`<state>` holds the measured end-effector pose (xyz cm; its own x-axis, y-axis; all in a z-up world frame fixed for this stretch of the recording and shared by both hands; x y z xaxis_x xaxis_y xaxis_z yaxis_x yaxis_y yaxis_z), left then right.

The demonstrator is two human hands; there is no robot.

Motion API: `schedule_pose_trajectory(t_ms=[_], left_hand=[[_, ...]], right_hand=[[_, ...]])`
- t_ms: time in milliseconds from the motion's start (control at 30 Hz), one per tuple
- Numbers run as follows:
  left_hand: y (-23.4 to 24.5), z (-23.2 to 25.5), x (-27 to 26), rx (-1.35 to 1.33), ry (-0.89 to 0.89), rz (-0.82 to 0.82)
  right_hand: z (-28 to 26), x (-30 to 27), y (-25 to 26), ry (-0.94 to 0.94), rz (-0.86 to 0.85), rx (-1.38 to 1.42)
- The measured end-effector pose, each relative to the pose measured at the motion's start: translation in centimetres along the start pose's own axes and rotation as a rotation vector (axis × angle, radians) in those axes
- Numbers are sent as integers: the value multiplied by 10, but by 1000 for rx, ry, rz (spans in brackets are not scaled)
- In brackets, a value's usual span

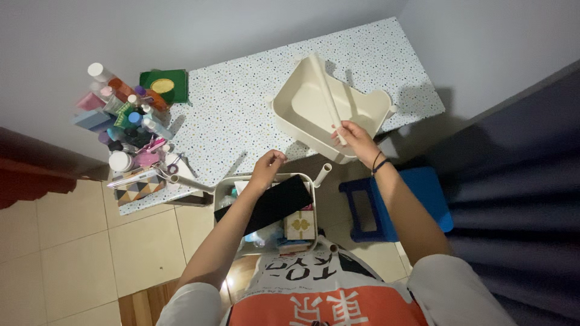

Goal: The person assembles a white plastic storage cart by inserting vertical support rods into a base and then placing a rectangular tray on top. They then pick up several bottles and tubes from a nearby table and place them into the assembled cart.

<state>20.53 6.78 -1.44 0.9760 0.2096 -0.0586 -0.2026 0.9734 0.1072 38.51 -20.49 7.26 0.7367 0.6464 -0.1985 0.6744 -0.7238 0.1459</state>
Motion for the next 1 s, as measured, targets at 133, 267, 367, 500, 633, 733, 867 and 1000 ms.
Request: schedule_pose_trajectory(t_ms=[133,267,367,500,633,733,867,1000], left_hand=[[12,9,-18,-25,3,-9],[28,17,-36,-49,-20,-44],[43,19,-49,4,-16,-27],[59,22,-73,-104,-50,-42],[77,34,-104,-121,-42,47],[90,41,-124,-89,-35,91],[100,44,-148,-137,-63,86],[102,46,-171,-78,-98,170]], right_hand=[[-8,-15,-3,195,53,-86],[-30,-42,-12,215,199,-262],[-60,-67,-18,219,292,-545],[-92,-104,-37,311,322,-783],[-112,-137,-67,444,286,-968],[-125,-155,-88,391,262,-1043],[-145,-181,-116,397,271,-1141],[-163,-209,-147,667,416,-1160]])
Point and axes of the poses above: each hand's wrist, its own x-axis towards the middle knuckle, its own y-axis out of the back of the hand, z = x × y, the point moved 1 cm from there along x, towards the middle knuckle, and after that the axes turned 2 degrees about -z, right-handed, at the moved point
